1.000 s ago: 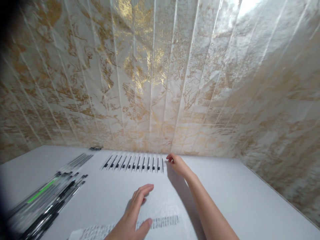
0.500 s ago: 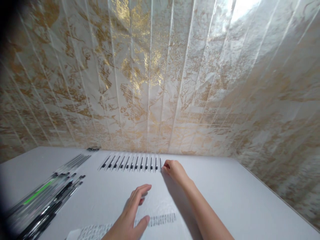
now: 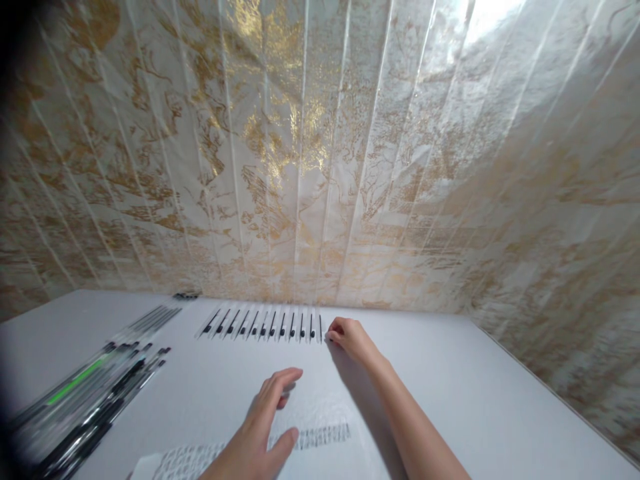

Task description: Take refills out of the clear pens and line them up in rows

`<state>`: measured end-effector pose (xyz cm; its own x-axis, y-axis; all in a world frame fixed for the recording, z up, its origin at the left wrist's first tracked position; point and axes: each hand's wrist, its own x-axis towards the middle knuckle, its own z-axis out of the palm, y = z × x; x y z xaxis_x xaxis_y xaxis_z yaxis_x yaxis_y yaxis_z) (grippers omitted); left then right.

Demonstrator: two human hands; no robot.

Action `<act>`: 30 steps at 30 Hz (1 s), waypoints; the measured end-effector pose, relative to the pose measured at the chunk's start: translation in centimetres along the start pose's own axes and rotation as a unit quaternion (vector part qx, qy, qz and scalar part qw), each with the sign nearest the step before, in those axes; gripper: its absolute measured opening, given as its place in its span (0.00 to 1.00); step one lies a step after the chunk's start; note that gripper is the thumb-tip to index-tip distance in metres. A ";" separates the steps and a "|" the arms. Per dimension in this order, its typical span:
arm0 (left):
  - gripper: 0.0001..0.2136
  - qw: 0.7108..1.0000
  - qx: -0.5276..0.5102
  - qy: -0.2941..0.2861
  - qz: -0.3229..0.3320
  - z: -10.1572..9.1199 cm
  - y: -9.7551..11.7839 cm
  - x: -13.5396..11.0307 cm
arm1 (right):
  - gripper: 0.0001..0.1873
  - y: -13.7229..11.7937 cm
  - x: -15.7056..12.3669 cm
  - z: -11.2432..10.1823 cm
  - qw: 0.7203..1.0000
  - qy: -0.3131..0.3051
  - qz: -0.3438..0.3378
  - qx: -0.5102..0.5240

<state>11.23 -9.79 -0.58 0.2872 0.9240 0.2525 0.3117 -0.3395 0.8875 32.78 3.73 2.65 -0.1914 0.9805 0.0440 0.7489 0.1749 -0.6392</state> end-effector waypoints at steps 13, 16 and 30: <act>0.28 1.000 -0.007 0.004 -0.016 0.0 0.5 0.0 | 0.07 0.0 -0.2 -0.5 0.998 0.031 -0.021 -0.055; 0.28 1.000 -0.004 0.002 -0.012 0.0 0.5 0.0 | 0.08 -0.2 -0.1 0.2 0.996 0.047 -0.024 -0.067; 0.27 1.000 -0.014 0.006 -0.020 -0.1 0.8 0.0 | 0.11 -0.6 -0.5 -0.2 0.990 0.007 -0.049 -0.131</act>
<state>11.39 -10.09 0.15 0.2638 0.9388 0.2215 0.2974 -0.2976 0.9072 32.53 3.18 3.14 -0.2642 0.9585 0.1073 0.8665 0.2848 -0.4100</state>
